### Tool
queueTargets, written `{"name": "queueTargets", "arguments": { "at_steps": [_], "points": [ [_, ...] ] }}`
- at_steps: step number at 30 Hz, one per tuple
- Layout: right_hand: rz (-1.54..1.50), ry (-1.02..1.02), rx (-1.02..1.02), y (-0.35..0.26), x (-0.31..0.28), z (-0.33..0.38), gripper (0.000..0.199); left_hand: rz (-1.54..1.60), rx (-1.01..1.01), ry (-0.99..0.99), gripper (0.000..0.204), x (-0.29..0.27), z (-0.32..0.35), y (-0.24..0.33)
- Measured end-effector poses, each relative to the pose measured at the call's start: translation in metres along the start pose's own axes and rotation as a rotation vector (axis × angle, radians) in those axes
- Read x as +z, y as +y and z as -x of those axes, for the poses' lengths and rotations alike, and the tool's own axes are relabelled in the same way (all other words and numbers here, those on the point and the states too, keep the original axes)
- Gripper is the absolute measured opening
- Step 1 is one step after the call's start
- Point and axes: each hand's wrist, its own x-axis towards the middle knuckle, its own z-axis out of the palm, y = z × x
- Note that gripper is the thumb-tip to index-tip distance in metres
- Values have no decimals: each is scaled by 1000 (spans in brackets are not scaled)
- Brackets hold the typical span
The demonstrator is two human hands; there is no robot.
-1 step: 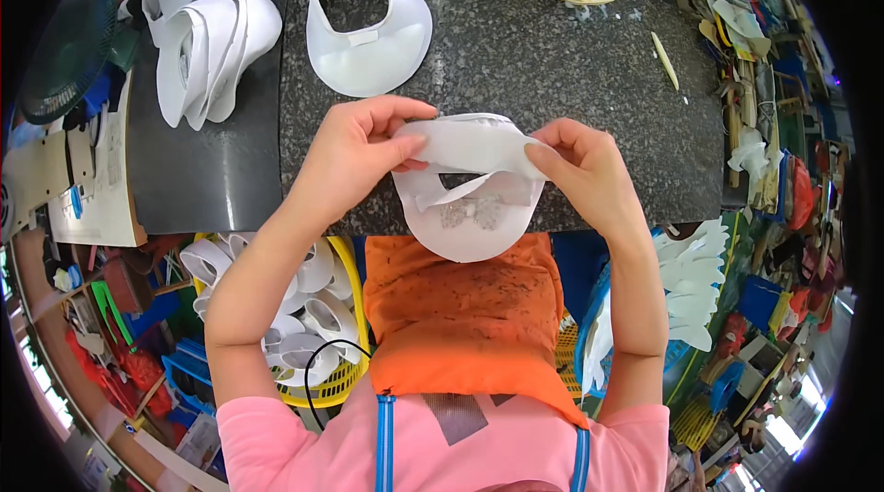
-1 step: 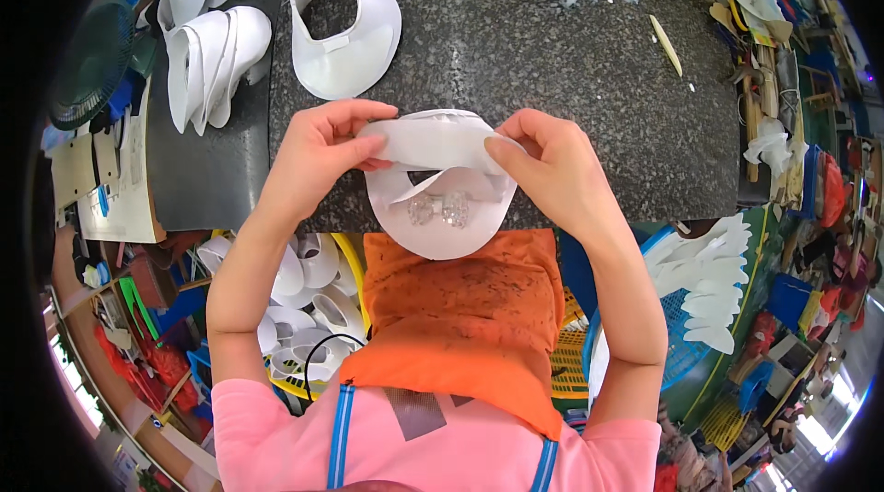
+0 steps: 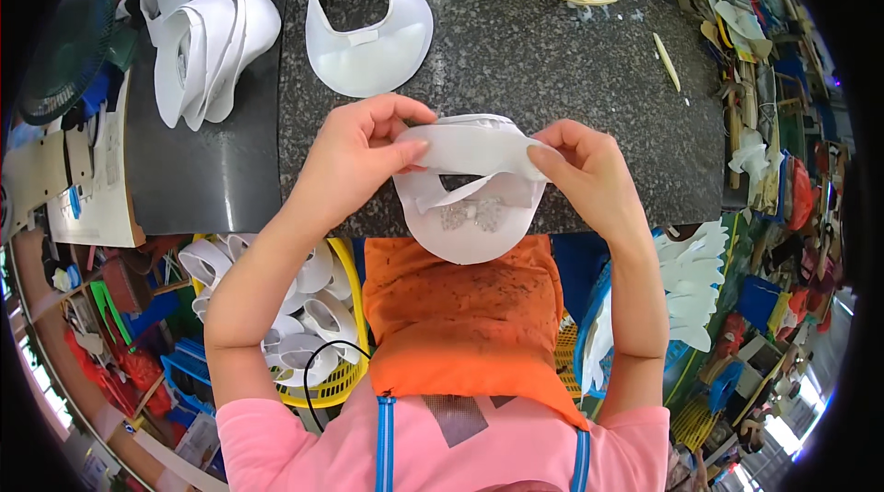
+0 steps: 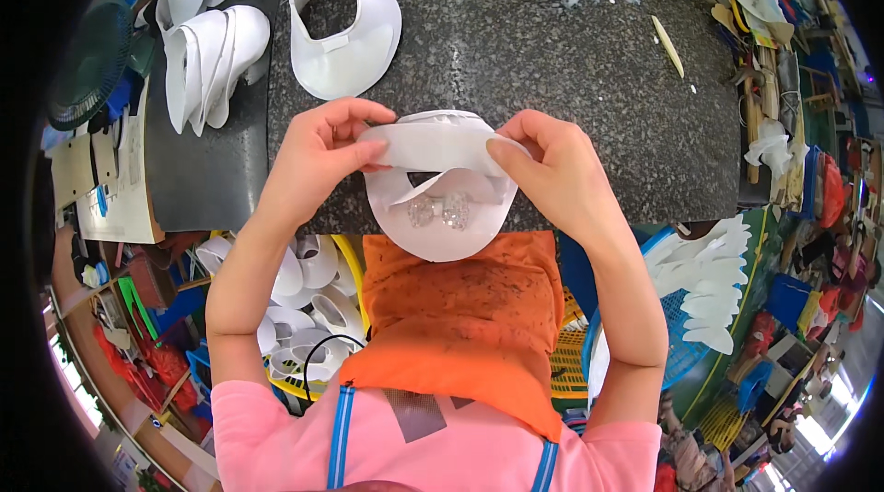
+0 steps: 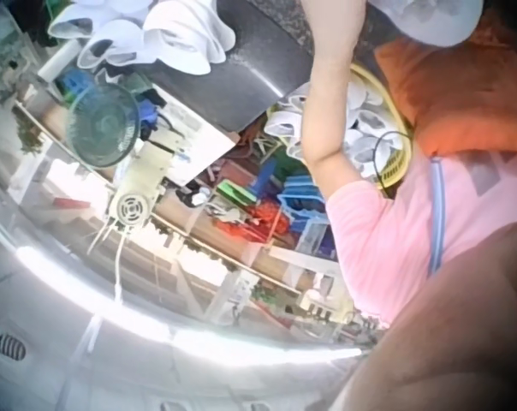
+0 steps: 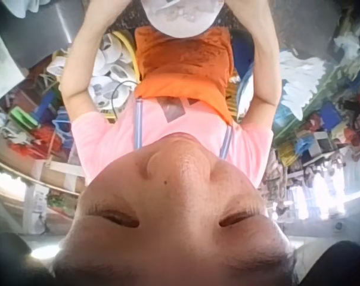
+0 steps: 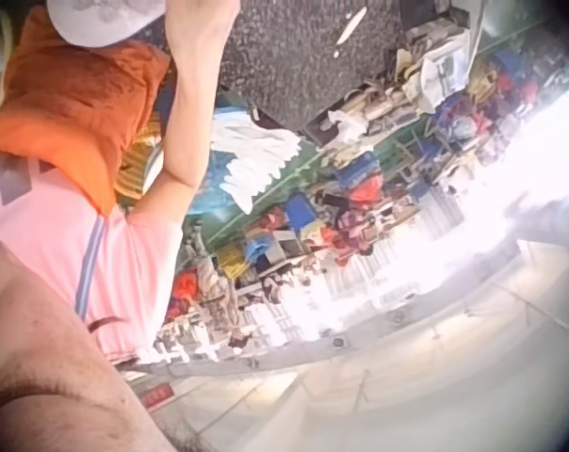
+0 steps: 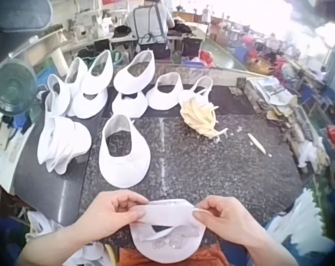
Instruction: The person folds and presses the edges of white shoe upper components by hand on a workbench, handling the items one at a time and placing the finished components into a yellow basket.
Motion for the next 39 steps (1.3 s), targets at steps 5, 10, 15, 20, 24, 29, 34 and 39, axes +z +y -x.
{"name": "queueTargets", "arguments": {
  "at_steps": [5, 10, 15, 20, 24, 29, 34, 39],
  "points": [
    [-94, 23, 1, -7, 1, 0, 17, -39, 8, 45, 10, 6, 0, 6],
    [-124, 1, 75, -12, -1, 3, 17, -105, 26, 73, 8, 5, -3, 7],
    [-175, 15, 75, -6, 3, -1, 14, -107, 25, 92, 9, 6, -3, 5],
    [-226, 45, 98, -6, 5, -2, 11, -102, 1, 105, 10, 11, -2, 6],
    [-226, 96, 85, -12, 11, -4, 10, -270, 109, 147, 11, 14, -1, 1],
    [-46, 163, 47, -5, 18, -2, 9, -435, 259, 182, 10, 19, -6, -5],
    [225, 249, -92, -11, 27, -2, 9, -656, 461, 236, 14, 22, -11, -8],
    [468, 356, -322, -13, 35, -3, 11, -1190, 421, 198, 18, 19, -7, 8]
  ]
}}
